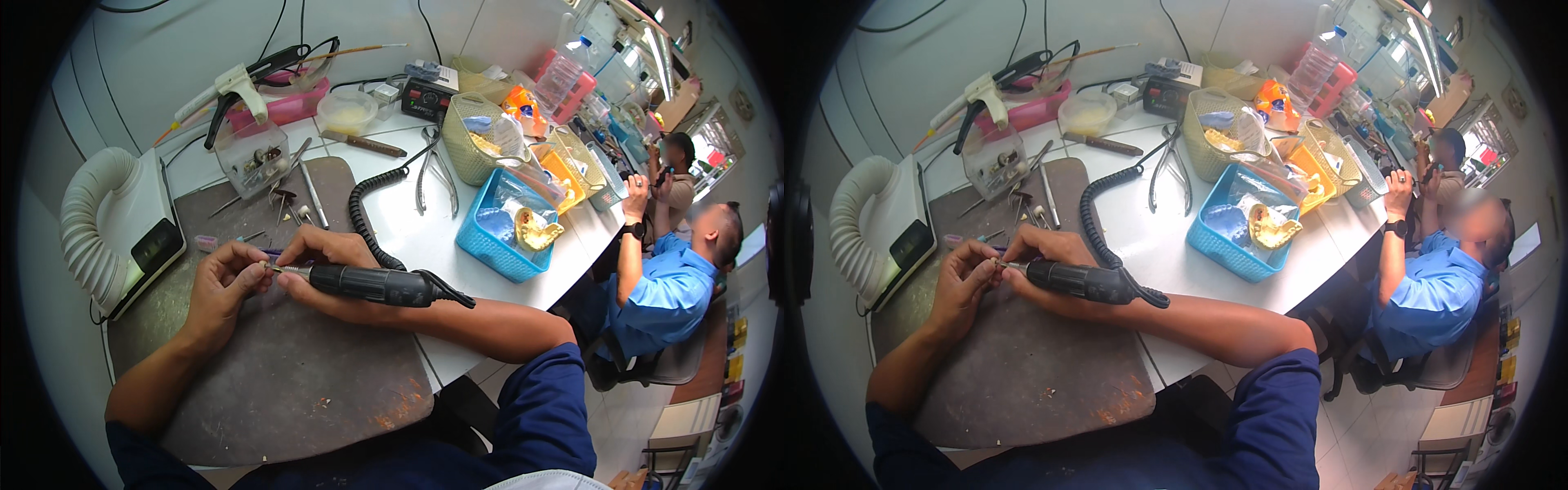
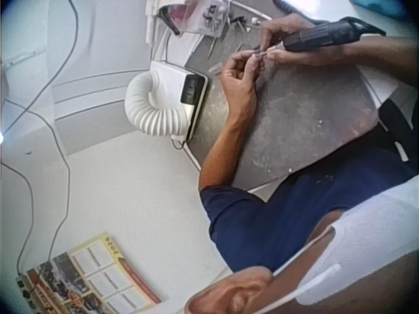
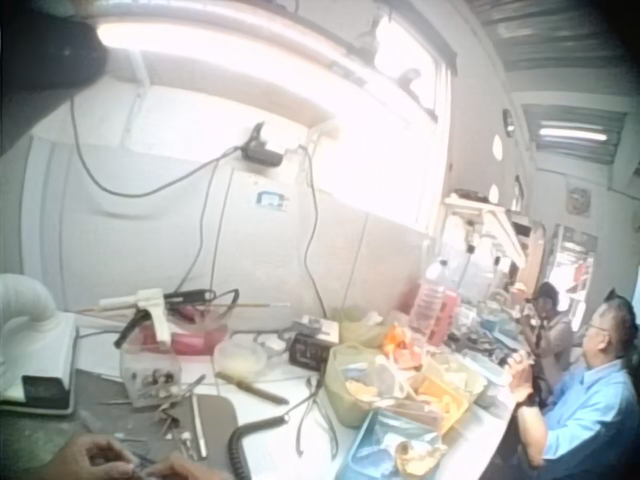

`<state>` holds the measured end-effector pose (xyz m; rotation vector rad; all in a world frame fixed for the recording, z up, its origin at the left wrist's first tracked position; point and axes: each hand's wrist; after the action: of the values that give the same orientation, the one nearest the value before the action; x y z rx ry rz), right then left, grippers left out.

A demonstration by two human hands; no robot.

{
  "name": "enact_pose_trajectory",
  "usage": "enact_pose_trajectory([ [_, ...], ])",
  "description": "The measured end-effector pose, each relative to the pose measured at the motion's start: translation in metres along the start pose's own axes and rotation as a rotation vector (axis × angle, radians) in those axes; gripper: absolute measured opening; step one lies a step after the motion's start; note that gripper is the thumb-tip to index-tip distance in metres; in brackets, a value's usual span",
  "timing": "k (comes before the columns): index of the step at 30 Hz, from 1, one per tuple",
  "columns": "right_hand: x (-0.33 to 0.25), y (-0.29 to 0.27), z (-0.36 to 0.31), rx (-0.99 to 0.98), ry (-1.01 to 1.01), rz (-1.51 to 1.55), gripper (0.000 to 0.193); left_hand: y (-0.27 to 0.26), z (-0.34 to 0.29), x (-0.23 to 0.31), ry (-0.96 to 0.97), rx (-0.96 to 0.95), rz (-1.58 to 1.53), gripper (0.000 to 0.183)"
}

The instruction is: The person uses a rotary tool to grind and shape a small pink dental component. They then pick up a yellow denture, insert the component, and test the fit. The person continues to refine the component with the rotary tool and a brush, repeatedly checking it against the denture.

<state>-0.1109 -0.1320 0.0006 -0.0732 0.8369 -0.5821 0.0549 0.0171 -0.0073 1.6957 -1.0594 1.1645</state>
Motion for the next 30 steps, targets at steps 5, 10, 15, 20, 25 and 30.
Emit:
enact_pose_trajectory([
  [5, 0.000, 0.001, 0.000, 0.013, 0.007, 0.036, 0.022, 0.002, -0.001, 0.000, -0.001, 0.008, -0.010, 0.016],
  [10, -0.005, -0.004, 0.001, -0.020, 0.044, 0.004, 0.022, 0.005, 0.000, 0.003, -0.007, 0.030, 0.037, 0.016],
  [15, -0.009, -0.004, 0.004, -0.086, 0.209, 0.009, 0.021, 0.002, -0.001, 0.002, 0.009, 0.021, 0.041, 0.015],
  [20, -0.007, -0.001, 0.003, -0.066, 0.235, 0.048, 0.020, 0.000, -0.002, 0.006, 0.022, -0.024, 0.062, 0.016],
  [25, 0.002, 0.004, -0.002, 0.008, 0.108, 0.070, 0.019, 0.002, -0.005, 0.007, -0.001, -0.009, 0.041, 0.016],
  [30, 0.000, 0.003, -0.001, -0.016, 0.122, 0.044, 0.019, 0.003, -0.006, 0.008, -0.016, -0.018, 0.036, 0.015],
])
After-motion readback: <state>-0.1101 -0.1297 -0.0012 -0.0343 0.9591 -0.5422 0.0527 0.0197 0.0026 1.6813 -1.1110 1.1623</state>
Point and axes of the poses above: each hand's wrist, its own z-axis towards the middle knuckle, its own y-axis out of the palm, x = y × z, and after that the axes turned 15 degrees about -y, right-handed
